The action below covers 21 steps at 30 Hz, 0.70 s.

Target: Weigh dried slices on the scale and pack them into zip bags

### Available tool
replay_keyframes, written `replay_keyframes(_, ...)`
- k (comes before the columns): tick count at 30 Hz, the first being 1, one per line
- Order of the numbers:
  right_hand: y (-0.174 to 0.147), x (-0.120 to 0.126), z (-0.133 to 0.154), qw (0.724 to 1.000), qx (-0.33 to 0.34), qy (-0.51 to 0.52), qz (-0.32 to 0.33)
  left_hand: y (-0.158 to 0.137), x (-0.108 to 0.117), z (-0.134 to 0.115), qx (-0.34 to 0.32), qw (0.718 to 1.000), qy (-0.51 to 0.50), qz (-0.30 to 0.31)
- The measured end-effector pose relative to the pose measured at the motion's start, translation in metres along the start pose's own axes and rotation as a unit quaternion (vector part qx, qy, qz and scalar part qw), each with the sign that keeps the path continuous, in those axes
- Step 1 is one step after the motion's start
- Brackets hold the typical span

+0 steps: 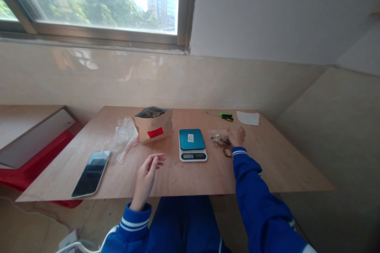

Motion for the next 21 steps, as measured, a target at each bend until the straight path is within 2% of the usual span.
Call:
replay_keyframes(3,-0.027,0.017,-0.010,0.997,0.003,-0.054,-0.056,0.001,0.017,-0.007,-0.019,0.997,0.053,-0.045)
replay_keyframes(6,-0.059,0.007,-0.018,0.996,0.028,-0.082,-0.004,0.005,0.032,-0.031,-0.077,0.979,0.151,-0.110)
replay_keyframes(10,-0.088,-0.012,-0.023,0.992,0.058,-0.091,0.072,0.017,0.036,-0.078,-0.173,0.927,0.280,-0.181)
replay_keyframes(13,-0.088,-0.018,-0.014,0.988,0.075,-0.078,0.106,0.034,0.038,-0.097,-0.189,0.893,0.355,-0.204)
replay_keyframes(16,-0.074,-0.033,0.010,0.984,0.094,-0.047,0.144,0.053,0.042,-0.103,-0.200,0.876,0.392,-0.199)
replay_keyframes(18,-0.062,-0.053,0.033,0.979,0.108,-0.024,0.169,0.062,0.047,-0.101,-0.199,0.874,0.398,-0.195)
replay_keyframes(21,-0.045,-0.096,0.069,0.969,0.129,0.003,0.209,0.070,0.050,-0.097,-0.190,0.880,0.393,-0.186)
Point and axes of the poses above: each hand's wrist, its own y-axis towards the middle knuckle, its own x-axis out of the back of the hand, z = x × y, the point moved 10 cm from there along y, towards the middle knuckle, and after that the axes turned 12 degrees about z, right-handed, at the moved point
